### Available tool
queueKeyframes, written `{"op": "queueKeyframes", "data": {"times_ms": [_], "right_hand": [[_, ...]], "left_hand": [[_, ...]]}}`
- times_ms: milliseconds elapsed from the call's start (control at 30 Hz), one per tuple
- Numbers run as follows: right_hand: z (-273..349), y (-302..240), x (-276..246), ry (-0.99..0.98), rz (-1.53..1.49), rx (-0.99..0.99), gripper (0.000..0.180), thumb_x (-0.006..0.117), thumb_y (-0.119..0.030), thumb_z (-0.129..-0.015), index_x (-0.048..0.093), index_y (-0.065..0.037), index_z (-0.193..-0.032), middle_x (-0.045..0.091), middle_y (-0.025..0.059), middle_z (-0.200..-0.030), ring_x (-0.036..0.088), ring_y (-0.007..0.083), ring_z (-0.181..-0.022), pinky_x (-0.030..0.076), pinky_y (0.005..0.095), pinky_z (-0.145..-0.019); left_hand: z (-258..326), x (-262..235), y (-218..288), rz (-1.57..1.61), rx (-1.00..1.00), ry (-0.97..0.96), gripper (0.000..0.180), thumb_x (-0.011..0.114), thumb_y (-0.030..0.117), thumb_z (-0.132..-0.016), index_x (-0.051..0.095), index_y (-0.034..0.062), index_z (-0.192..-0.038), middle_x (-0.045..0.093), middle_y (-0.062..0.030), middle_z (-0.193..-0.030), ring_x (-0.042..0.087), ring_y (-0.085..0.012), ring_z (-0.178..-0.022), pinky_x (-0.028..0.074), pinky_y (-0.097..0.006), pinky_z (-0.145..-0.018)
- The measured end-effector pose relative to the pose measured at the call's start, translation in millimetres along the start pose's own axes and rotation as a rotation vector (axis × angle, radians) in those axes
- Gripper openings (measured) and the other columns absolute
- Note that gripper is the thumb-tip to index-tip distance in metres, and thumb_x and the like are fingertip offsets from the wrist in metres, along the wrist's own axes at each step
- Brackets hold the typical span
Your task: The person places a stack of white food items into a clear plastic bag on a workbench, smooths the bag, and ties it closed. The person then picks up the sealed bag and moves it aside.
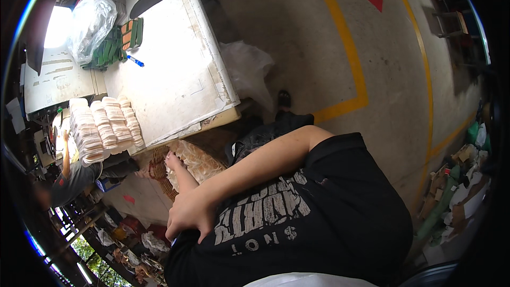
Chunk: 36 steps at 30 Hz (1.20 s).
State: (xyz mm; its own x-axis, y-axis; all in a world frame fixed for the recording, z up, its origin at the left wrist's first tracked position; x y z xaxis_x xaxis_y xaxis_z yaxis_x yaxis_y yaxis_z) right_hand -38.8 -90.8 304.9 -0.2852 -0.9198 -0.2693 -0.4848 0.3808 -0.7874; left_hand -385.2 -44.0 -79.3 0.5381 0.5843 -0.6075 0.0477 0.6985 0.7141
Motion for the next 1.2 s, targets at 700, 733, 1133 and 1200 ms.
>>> {"op": "queueKeyframes", "data": {"times_ms": [700,733,1133,1200], "right_hand": [[2,5,4,-0.050,-0.128,-0.159,0.060,0.080,-0.044,-0.072,0.062,-0.010,-0.118,0.071,0.0237,-0.105,0.066,0.0503,-0.101,0.051,0.0601,-0.083],[0,10,3,-0.063,-0.119,-0.172,0.059,0.080,-0.044,-0.071,0.062,-0.009,-0.116,0.070,0.0241,-0.104,0.065,0.0504,-0.100,0.051,0.0600,-0.082],[-72,74,-4,-0.124,-0.152,-0.186,0.053,0.082,-0.028,-0.073,0.059,0.000,-0.111,0.069,0.0231,-0.098,0.064,0.0486,-0.096,0.051,0.0521,-0.080],[-83,75,-10,-0.106,-0.148,-0.155,0.054,0.081,-0.028,-0.074,0.061,0.000,-0.115,0.070,0.0235,-0.101,0.065,0.0482,-0.097,0.051,0.0517,-0.081]], "left_hand": [[-4,2,34,0.058,0.439,0.291,0.024,0.065,0.012,-0.081,0.073,0.0040,-0.102,0.073,-0.0149,-0.101,0.067,-0.0333,-0.094,0.053,-0.043,-0.085],[-3,2,45,0.045,0.499,0.336,0.025,0.065,0.012,-0.081,0.073,0.0043,-0.103,0.074,-0.0159,-0.103,0.067,-0.0355,-0.097,0.053,-0.045,-0.089],[32,104,166,-0.363,0.694,-0.059,0.017,0.063,0.011,-0.086,0.065,0.0097,-0.103,0.061,-0.0155,-0.098,0.062,-0.0351,-0.092,0.051,-0.046,-0.082],[47,103,168,-0.463,0.651,-0.055,0.024,0.068,0.018,-0.086,0.062,0.0115,-0.108,0.061,-0.0175,-0.109,0.062,-0.0402,-0.103,0.051,-0.051,-0.087]]}}
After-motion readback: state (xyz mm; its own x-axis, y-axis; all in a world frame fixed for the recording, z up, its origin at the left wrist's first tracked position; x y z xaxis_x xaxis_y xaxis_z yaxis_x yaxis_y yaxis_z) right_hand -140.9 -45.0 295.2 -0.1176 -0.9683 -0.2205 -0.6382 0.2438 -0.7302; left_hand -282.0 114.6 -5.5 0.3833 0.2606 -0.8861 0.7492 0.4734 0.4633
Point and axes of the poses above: each hand's wrist, its own z-axis away from the middle knuckle, its own x-axis out of the palm, y = z × x, the point moved 7 cm from there along -z, towards the middle knuckle
